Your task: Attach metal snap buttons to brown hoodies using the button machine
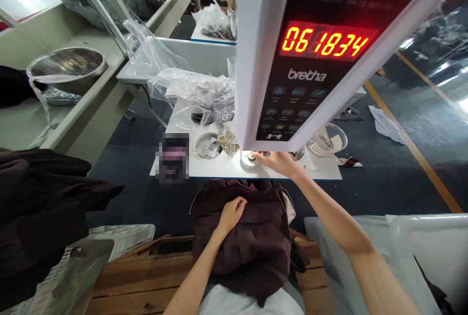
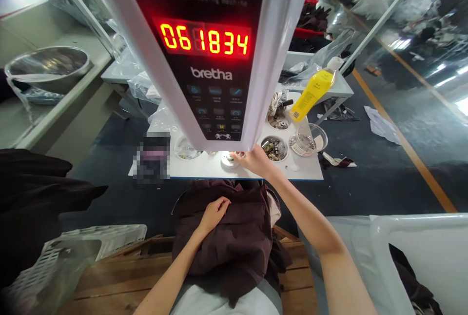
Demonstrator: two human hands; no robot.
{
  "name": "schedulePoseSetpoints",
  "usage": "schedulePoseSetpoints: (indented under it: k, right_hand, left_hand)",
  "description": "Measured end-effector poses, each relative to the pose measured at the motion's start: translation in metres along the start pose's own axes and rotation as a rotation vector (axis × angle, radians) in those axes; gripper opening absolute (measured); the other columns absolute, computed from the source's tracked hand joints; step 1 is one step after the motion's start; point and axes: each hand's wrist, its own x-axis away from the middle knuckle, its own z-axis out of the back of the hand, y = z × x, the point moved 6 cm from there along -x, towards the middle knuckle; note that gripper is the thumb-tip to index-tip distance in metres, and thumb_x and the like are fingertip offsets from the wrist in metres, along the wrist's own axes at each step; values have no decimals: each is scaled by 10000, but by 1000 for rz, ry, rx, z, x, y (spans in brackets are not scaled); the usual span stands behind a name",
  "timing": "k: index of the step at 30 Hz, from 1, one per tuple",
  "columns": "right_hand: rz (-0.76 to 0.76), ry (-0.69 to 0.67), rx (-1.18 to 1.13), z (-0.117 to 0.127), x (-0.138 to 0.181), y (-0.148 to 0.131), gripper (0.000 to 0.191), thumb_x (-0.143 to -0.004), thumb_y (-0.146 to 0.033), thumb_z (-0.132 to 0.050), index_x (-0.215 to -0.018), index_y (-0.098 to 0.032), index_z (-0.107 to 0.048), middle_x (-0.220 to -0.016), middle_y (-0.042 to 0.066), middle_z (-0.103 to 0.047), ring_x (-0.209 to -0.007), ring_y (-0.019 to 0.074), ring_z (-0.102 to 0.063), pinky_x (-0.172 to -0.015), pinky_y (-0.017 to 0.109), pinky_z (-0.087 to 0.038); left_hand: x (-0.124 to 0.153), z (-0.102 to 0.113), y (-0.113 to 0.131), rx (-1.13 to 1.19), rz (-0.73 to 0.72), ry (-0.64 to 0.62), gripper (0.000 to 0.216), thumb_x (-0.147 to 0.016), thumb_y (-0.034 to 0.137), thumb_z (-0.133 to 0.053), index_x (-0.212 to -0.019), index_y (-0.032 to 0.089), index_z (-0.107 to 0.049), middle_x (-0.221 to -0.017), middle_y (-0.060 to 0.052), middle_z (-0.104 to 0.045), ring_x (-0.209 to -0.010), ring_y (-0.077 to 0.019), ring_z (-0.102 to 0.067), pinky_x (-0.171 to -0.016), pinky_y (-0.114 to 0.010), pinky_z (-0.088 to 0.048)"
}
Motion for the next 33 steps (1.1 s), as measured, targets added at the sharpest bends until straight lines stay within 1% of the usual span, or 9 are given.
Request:
schedulePoseSetpoints:
  k: [2, 6, 8, 13, 18, 21, 26, 29, 33]
  right_hand:
    - [4, -3, -5, 0, 1, 0, 300, -813, -419, -516, -891, -153, -632, -743, 41, -656, -670, 172, -586, -593, 235, -410]
    - [13, -22, -58, 2, 3, -2, 333, -834, -409, -484, -1002, -159, -626, -878, 61, -686, -762, 197, -617, -656, 251, -438]
    - [6, -35, -81, 2, 3, -3, 341, -839, -407, -476, -1018, -158, -625, -898, 62, -689, -770, 197, -622, -672, 255, -445]
    - [8, -30, -94, 3, 3, -2, 343, -843, -412, -464, -992, -160, -641, -896, 55, -693, -802, 201, -627, -683, 250, -449]
    - [18, -4, -84, 4, 3, -1, 344, -845, -417, -462, -953, -152, -654, -868, 58, -693, -746, 188, -626, -658, 249, -445]
    - [8, -12, -82, 4, 3, -1, 335, -846, -404, -472, -973, -156, -657, -860, 56, -696, -738, 187, -627, -649, 249, -445]
    - [-4, -28, -102, 5, 1, -5, 284, -810, -379, -550, -937, -154, -668, -873, 55, -700, -796, 199, -632, -685, 249, -447]
    - [13, -19, -143, 8, 0, -8, 276, -813, -358, -546, -956, -147, -650, -907, 58, -696, -837, 210, -629, -705, 256, -452]
    - [31, -1, -143, 12, 2, -12, 264, -812, -354, -549, -931, -139, -645, -838, 57, -689, -771, 195, -624, -689, 257, -451]
  left_hand:
    - [0, 0, 0, 2, -1, -2, 306, -869, 384, -370, -846, 201, -614, -639, 9, -619, -592, -129, -560, -587, -209, -369]
    - [0, 0, 0, 3, -1, -2, 306, -869, 384, -370, -846, 200, -613, -630, 11, -612, -590, -127, -561, -586, -207, -370]
    - [0, 0, 1, -1, 1, -2, 308, -866, 385, -372, -846, 199, -617, -610, 13, -602, -579, -128, -555, -579, -208, -369]
    - [1, 1, 3, -9, 7, -2, 318, -865, 388, -366, -853, 198, -621, -604, 10, -601, -577, -132, -553, -580, -212, -375]
    - [1, 2, 4, -13, 6, -13, 320, -870, 381, -359, -859, 198, -621, -636, 0, -620, -616, -140, -577, -593, -214, -385]
    - [1, 2, 3, -13, 6, -17, 318, -870, 379, -360, -860, 197, -621, -641, -2, -622, -618, -141, -580, -589, -215, -386]
    - [0, 1, 3, -10, 1, -10, 316, -869, 377, -363, -858, 196, -622, -643, 1, -622, -605, -133, -570, -589, -211, -385]
    - [0, 1, 3, -9, 1, -5, 317, -867, 384, -367, -855, 196, -622, -649, 3, -623, -594, -129, -562, -596, -213, -386]
    - [1, 2, 4, -7, 0, -8, 311, -869, 380, -369, -853, 198, -621, -631, 7, -616, -602, -129, -568, -597, -210, -384]
